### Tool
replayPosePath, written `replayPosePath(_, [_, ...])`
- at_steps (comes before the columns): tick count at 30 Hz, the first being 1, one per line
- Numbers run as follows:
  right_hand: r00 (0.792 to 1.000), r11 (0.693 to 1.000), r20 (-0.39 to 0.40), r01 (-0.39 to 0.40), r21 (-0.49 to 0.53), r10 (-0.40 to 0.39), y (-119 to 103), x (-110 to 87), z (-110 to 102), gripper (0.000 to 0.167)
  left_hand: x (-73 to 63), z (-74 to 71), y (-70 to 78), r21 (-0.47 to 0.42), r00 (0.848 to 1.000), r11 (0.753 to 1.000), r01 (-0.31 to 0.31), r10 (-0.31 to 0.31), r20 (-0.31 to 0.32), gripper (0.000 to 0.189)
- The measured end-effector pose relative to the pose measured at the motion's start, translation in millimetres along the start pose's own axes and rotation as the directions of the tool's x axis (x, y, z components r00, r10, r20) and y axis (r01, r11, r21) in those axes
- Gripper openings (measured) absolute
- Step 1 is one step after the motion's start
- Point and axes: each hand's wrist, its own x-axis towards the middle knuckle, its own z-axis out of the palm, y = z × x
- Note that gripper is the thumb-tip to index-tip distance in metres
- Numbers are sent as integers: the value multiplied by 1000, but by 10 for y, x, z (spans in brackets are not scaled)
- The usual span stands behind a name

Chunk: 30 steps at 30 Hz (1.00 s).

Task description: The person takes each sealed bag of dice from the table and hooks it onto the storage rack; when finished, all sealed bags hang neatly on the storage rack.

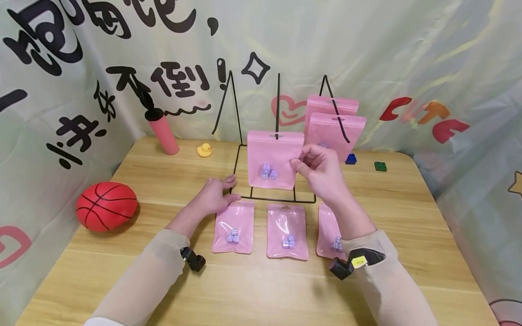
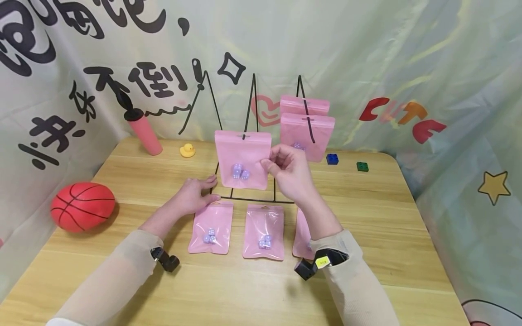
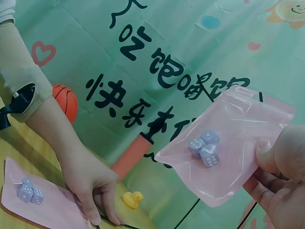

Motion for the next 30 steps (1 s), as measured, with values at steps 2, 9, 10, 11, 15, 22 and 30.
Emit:
replayPosePath(2, [1000, 1000, -6, -9, -2, 9, 3, 10, 1, 7, 2, 2, 3, 1, 1000, 1000, 7, -7, 1, 62])
replayPosePath(9, [996, 998, -65, -60, -19, 59, 35, 79, 27, 8, -5, 4, 15, -6, 1000, 1000, 5, -5, 5, 62])
replayPosePath(10, [995, 998, -76, -63, -21, 61, 36, 92, 35, 7, -5, 5, 15, -10, 1000, 1000, 6, -6, 4, 62])
replayPosePath(11, [994, 998, -89, -64, -22, 62, 40, 105, 42, 7, -6, 6, 13, -13, 1000, 1000, 6, -6, 4, 62])
replayPosePath(15, [989, 998, -140, -48, -45, 41, 43, 158, 77, 4, 0, 12, 4, -12, 1000, 1000, -9, 9, -3, 62])
replayPosePath(22, [969, 990, -248, -31, -140, -5, 32, 230, 137, 5, 9, 10, -4, 5, 999, 999, -40, 40, -14, 61])
replayPosePath(30, [942, 976, -329, -7, -216, -66, 91, 354, 189, 7, -7, 3, 13, -1, 999, 999, -45, 45, -15, 62])
